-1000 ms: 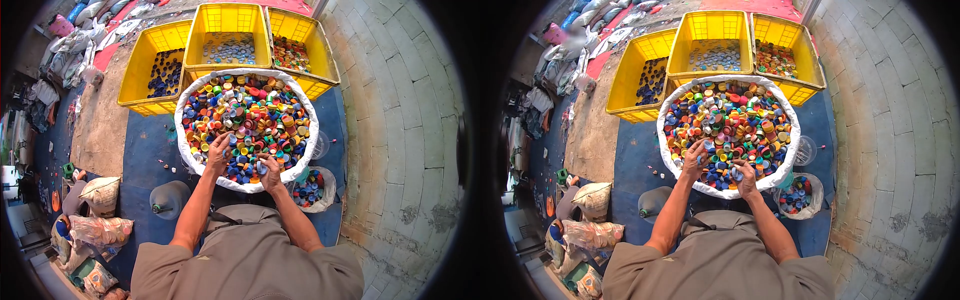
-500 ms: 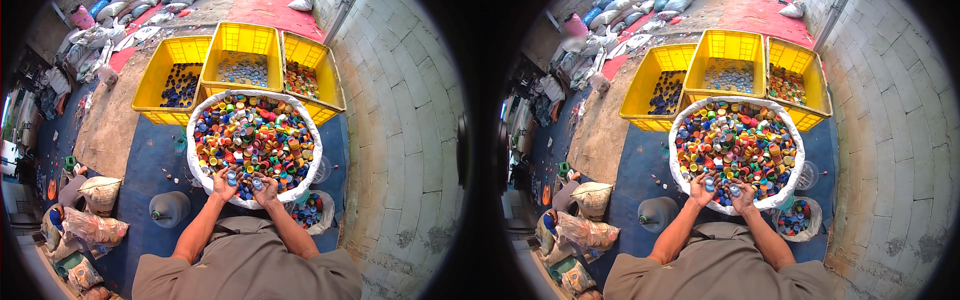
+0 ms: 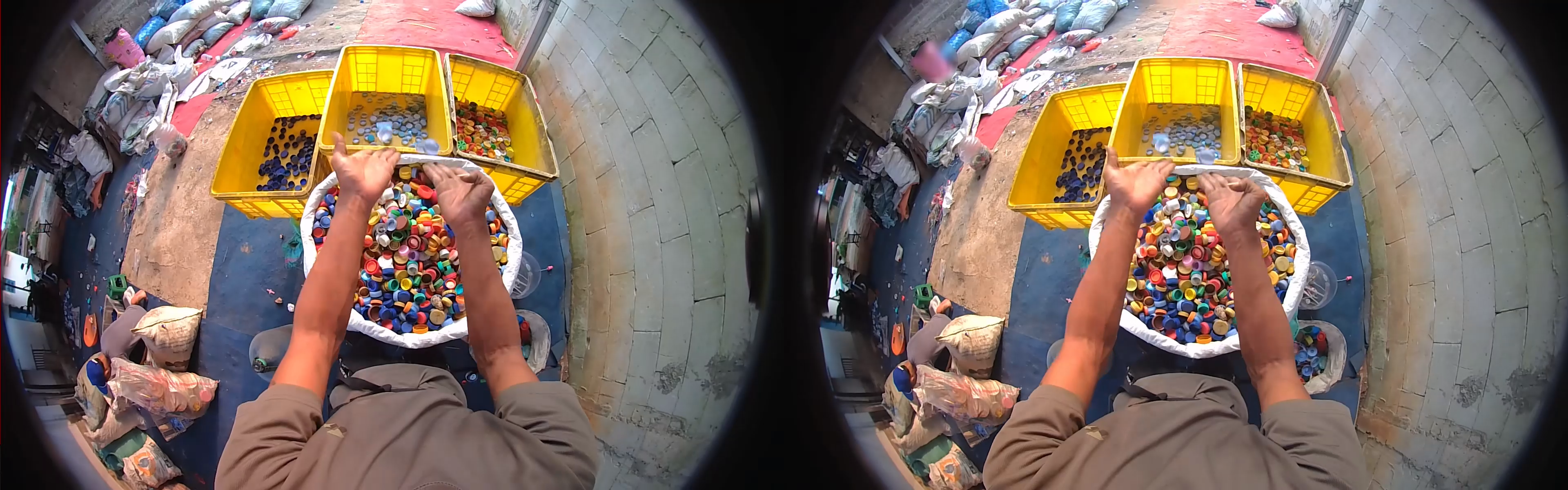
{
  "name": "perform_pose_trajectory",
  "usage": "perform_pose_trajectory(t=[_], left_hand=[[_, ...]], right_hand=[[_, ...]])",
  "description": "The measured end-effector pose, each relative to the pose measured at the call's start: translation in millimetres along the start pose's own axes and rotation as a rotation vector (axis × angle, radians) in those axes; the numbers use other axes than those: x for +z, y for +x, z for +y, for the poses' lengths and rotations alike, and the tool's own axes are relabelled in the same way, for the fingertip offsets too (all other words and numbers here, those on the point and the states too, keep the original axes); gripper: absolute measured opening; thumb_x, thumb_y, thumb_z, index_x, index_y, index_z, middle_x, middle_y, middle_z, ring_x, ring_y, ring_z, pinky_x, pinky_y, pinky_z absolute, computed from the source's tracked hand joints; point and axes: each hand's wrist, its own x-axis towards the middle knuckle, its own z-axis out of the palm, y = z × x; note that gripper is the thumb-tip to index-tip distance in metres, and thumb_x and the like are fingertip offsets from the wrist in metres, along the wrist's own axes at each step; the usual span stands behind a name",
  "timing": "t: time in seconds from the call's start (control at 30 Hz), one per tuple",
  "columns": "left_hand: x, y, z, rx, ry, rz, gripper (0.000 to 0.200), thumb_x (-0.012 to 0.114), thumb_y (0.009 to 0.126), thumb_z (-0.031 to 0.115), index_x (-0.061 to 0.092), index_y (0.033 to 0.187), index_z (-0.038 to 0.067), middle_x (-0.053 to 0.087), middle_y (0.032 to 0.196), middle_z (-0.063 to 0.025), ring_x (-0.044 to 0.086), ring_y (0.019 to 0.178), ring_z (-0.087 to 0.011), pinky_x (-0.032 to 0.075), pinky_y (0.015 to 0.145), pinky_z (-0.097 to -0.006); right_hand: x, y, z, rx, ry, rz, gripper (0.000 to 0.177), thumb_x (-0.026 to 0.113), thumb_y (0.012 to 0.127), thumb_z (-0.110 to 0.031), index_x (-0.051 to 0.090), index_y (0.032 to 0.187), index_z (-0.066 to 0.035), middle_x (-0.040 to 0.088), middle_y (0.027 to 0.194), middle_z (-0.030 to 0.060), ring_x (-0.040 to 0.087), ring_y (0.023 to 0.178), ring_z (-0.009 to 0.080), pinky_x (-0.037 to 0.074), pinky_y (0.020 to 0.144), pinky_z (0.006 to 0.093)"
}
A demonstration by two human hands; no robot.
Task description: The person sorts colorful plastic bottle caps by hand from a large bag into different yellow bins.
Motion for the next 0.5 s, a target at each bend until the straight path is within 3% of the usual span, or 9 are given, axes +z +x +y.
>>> perform_pose_trajectory(t=[0.07,0.1,0.17,0.2,0.23,0.27,0.33,0.4,0.5], left_hand=[[28,-3,7,0.058,-0.025,0.129,0.125,0.061,0.078,0.062,-0.027,0.138,-0.003,-0.014,0.151,-0.0269,-0.011,0.142,-0.036,0.0,0.116,-0.046],[19,-5,13,0.072,0.037,0.12,0.123,0.06,0.079,0.062,-0.025,0.139,-0.003,-0.014,0.151,-0.0267,-0.009,0.142,-0.036,0.001,0.116,-0.0466],[-16,-17,24,0.102,0.16,0.114,0.119,0.059,0.081,0.061,-0.021,0.141,-0.004,-0.014,0.151,-0.0262,-0.007,0.143,-0.036,0.003,0.116,-0.0478],[-21,-32,24,0.133,0.234,0.254,0.097,0.057,0.086,0.052,0.006,0.144,-0.006,0.02,0.147,-0.0266,0.023,0.138,-0.0369,0.023,0.114,-0.0468],[-39,-46,27,0.123,0.328,0.282,0.077,0.057,0.088,0.048,0.025,0.136,-0.004,0.037,0.133,-0.0216,0.038,0.125,-0.0322,0.033,0.106,-0.0439],[-62,-61,30,0.111,0.422,0.31,0.06,0.056,0.09,0.044,0.045,0.127,-0.002,0.055,0.118,-0.0165,0.052,0.113,-0.0276,0.044,0.099,-0.0409],[-99,-97,28,0.137,0.608,0.492,0.031,0.055,0.092,0.036,0.061,0.098,0.007,0.064,0.09,-0.004,0.058,0.083,-0.015,0.05,0.075,-0.0309],[-140,-132,26,0.138,0.735,0.568,0.024,0.057,0.092,0.032,0.059,0.094,0.008,0.061,0.084,-0.0011,0.048,0.061,-0.008,0.038,0.052,-0.0235],[-159,-187,10,0.153,0.868,0.697,0.015,0.061,0.09,0.024,0.058,0.093,0.009,0.061,0.08,0.0004,0.044,0.055,-0.0038,0.033,0.046,-0.0187]], right_hand=[[21,-1,-7,-0.024,0.054,-0.031,0.059,0.044,0.067,-0.003,0.026,0.118,0.019,-0.005,0.15,0.0303,-0.005,0.141,0.0437,0.011,0.116,0.0563],[23,-4,-7,-0.051,0.045,0.01,0.075,0.045,0.067,-0.002,0.015,0.132,0.019,-0.002,0.149,0.031,-0.001,0.141,0.0443,0.014,0.116,0.0546],[4,-13,-9,-0.058,-0.052,0.008,0.078,0.045,0.068,-0.001,0.011,0.136,0.017,-0.001,0.149,0.0313,0.0,0.141,0.044,0.017,0.116,0.0535],[-10,-21,-11,-0.06,-0.101,0.012,0.08,0.045,0.068,0.0,0.009,0.138,0.016,-0.001,0.149,0.0314,0.001,0.141,0.0438,0.018,0.116,0.0529],[-23,-32,-12,-0.04,-0.164,0.018,0.076,0.046,0.071,0.001,0.012,0.137,0.015,0.0,0.148,0.032,0.006,0.14,0.0438,0.022,0.115,0.0518],[-37,-45,-9,-0.06,-0.253,0.063,0.07,0.046,0.075,0.0,0.016,0.137,0.013,0.008,0.147,0.0323,0.018,0.138,0.0434,0.027,0.113,0.051],[-72,-71,-4,-0.027,-0.421,0.135,0.06,0.047,0.079,-0.002,0.026,0.134,0.011,0.03,0.14,0.0304,0.042,0.126,0.0388,0.039,0.106,0.0462],[-111,-98,3,-0.003,-0.759,0.239,0.052,0.043,0.079,0.001,0.035,0.13,0.01,0.043,0.131,0.0256,0.052,0.115,0.0341,0.045,0.099,0.0427],[-157,-140,19,0.015,-1.201,0.351,0.035,0.045,0.082,0.004,0.052,0.116,0.004,0.063,0.102,0.0115,0.063,0.087,0.0173,0.053,0.077,0.0274]])
